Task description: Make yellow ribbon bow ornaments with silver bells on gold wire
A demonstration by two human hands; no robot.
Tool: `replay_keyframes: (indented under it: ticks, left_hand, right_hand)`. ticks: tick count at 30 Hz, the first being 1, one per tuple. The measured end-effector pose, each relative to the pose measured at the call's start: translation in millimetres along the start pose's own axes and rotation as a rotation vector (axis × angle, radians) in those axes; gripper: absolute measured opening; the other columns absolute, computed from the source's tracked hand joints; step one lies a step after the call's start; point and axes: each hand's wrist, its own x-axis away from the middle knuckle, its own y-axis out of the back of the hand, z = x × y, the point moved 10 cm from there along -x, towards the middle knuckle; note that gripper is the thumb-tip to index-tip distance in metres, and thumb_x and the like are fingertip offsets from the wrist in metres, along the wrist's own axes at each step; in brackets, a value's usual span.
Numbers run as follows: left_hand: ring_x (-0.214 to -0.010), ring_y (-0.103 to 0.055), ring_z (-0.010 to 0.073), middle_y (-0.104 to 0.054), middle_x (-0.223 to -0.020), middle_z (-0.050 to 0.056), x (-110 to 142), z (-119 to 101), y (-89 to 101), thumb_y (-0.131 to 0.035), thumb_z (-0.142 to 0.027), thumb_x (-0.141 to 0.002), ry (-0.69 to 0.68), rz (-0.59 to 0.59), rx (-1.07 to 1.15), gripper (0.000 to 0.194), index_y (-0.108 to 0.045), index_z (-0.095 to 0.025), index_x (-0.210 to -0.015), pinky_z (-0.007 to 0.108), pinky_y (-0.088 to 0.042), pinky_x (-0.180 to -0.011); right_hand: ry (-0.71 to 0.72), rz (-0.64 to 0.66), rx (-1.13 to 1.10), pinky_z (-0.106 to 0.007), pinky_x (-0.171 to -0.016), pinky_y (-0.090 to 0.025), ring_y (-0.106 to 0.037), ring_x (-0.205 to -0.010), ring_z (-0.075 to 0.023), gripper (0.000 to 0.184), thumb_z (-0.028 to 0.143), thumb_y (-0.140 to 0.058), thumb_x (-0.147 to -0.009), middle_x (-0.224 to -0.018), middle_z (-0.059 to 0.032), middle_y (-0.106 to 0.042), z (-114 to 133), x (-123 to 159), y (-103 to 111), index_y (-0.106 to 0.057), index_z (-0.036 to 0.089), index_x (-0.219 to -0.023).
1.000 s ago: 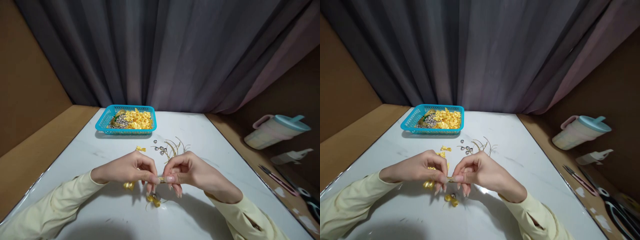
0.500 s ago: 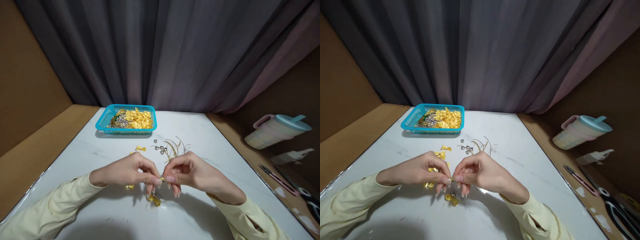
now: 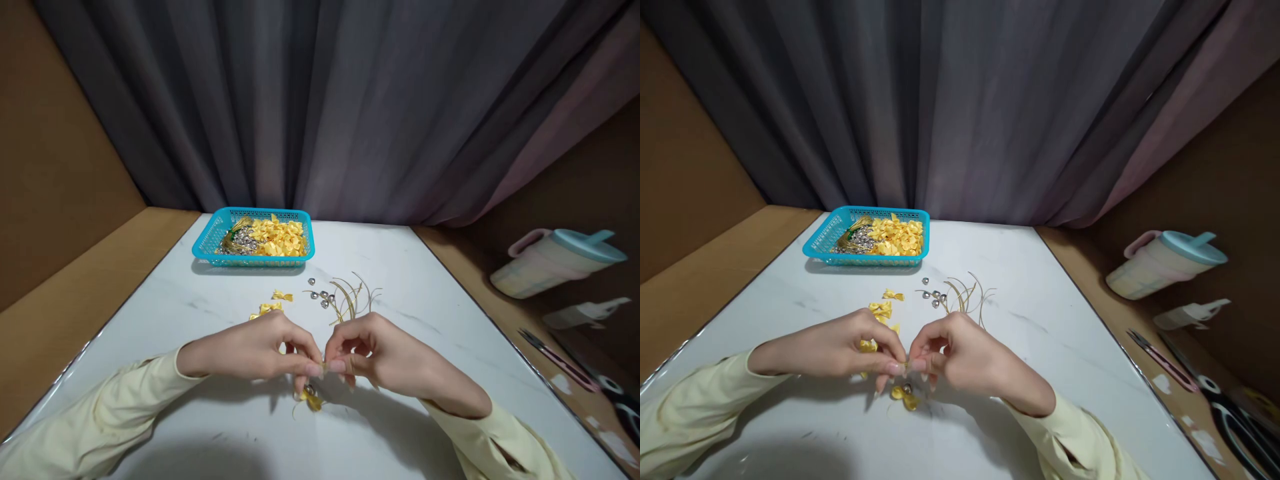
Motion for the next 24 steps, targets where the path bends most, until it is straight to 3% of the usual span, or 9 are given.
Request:
replay_keyframes:
  ticks: [7, 14, 19, 24]
  left_hand:
    - [-0.061, -0.062, 0.0126, -0.072, -0.070, 0.004, 1, -2, -4.5, -0.053, -0.021, -0.087, -0.045, 0.025, -0.048, 0.019, -0.070, -0.014, -0.088, 0.019, -0.043, -0.059]
    - [-0.104, -0.057, 0.0198, -0.071, -0.090, 0.003, 1, -11, -0.3, -0.056, -0.022, -0.087, -0.155, -0.035, -0.143, 0.016, -0.071, -0.021, -0.082, 0.029, -0.041, -0.087]
    - [-0.091, -0.062, 0.0177, -0.070, -0.098, 0.004, 0, -14, 4.8, -0.056, -0.023, -0.087, -0.172, -0.105, -0.182, 0.015, -0.071, -0.020, -0.084, 0.029, -0.040, -0.084]
    - [-0.073, -0.061, 0.0152, -0.073, -0.079, 0.002, 1, -17, -0.5, -0.053, -0.021, -0.088, -0.173, -0.130, -0.329, 0.017, -0.070, -0.019, -0.086, 0.026, -0.038, -0.076]
  right_hand:
    - [-0.010, 0.051, 0.013, -0.019, -0.050, -0.041, -0.053, -0.050, -0.0088, 0.009, 0.017, -0.058, -0.073, -0.059, 0.0001, -0.058, -10, 0, -7, -0.067, 0.013, -0.073]
    - [0.051, 0.043, 0.140, -0.019, -0.052, -0.041, -0.055, -0.055, -0.0106, 0.014, 0.012, -0.056, -0.072, -0.059, -0.0006, -0.061, -2, 2, -6, -0.069, 0.013, -0.077]
    - [0.108, -0.026, 0.301, -0.021, -0.056, -0.041, -0.056, -0.060, -0.0121, 0.014, 0.015, -0.057, -0.078, -0.065, -0.0021, -0.065, 10, 7, 5, -0.070, 0.015, -0.081]
    - [0.210, -0.109, 0.424, -0.026, -0.069, -0.040, -0.056, -0.072, -0.0151, 0.016, 0.007, -0.056, -0.078, -0.075, -0.0028, -0.067, 19, 9, 4, -0.069, 0.017, -0.077]
